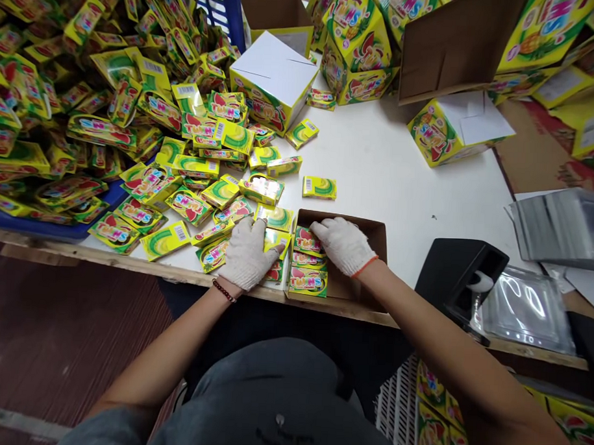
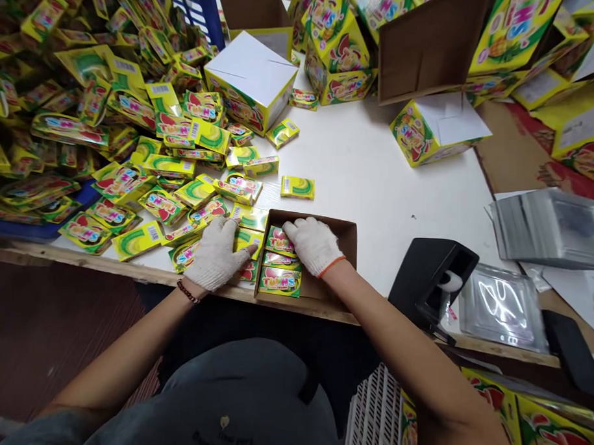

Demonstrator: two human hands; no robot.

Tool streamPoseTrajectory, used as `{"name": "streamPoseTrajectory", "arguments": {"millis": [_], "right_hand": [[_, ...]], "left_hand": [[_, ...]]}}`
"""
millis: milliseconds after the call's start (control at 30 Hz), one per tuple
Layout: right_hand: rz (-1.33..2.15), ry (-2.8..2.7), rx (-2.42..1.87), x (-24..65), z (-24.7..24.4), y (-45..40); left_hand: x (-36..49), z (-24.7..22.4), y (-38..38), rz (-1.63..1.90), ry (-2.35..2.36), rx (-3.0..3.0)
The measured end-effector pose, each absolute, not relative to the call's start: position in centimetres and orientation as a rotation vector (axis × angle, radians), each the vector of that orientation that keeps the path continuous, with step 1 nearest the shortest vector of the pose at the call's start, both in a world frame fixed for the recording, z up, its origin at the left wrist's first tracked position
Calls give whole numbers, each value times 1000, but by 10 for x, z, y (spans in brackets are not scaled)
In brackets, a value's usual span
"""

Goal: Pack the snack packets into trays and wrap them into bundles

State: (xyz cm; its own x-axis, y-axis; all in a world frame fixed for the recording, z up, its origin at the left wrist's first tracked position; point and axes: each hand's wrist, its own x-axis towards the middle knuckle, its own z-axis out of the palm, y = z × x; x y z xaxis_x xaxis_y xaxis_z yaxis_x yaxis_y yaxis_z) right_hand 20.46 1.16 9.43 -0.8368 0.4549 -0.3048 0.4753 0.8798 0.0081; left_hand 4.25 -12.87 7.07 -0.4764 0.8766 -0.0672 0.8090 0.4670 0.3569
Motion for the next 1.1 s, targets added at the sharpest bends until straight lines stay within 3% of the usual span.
{"name": "streamPoseTrajectory", "arguments": {"millis": [200, 400, 567, 800, 900, 1000, 1100], "right_hand": [[-428, 2809, 813, 225, 84, 6], [-279, 2869, 676, 237, 95, -3], [-59, 2997, 707, 230, 90, 1], [-283, 2911, 629, 230, 63, 4], [-442, 2892, 598, 234, 55, 4], [-840, 2905, 602, 238, 56, 4], [-1216, 2836, 1032, 239, 59, 3]], "left_hand": [[26, 64, -142, 431, 2332, 1575], [17, 59, -152, 546, 2240, 1750], [13, 68, -158, 908, 2251, 1468], [32, 85, -147, 1261, 1937, 1028], [41, 89, -137, 1332, 1791, 934], [50, 93, -130, 1365, 1692, 950], [56, 94, -129, 1322, 1779, 1079]]}}
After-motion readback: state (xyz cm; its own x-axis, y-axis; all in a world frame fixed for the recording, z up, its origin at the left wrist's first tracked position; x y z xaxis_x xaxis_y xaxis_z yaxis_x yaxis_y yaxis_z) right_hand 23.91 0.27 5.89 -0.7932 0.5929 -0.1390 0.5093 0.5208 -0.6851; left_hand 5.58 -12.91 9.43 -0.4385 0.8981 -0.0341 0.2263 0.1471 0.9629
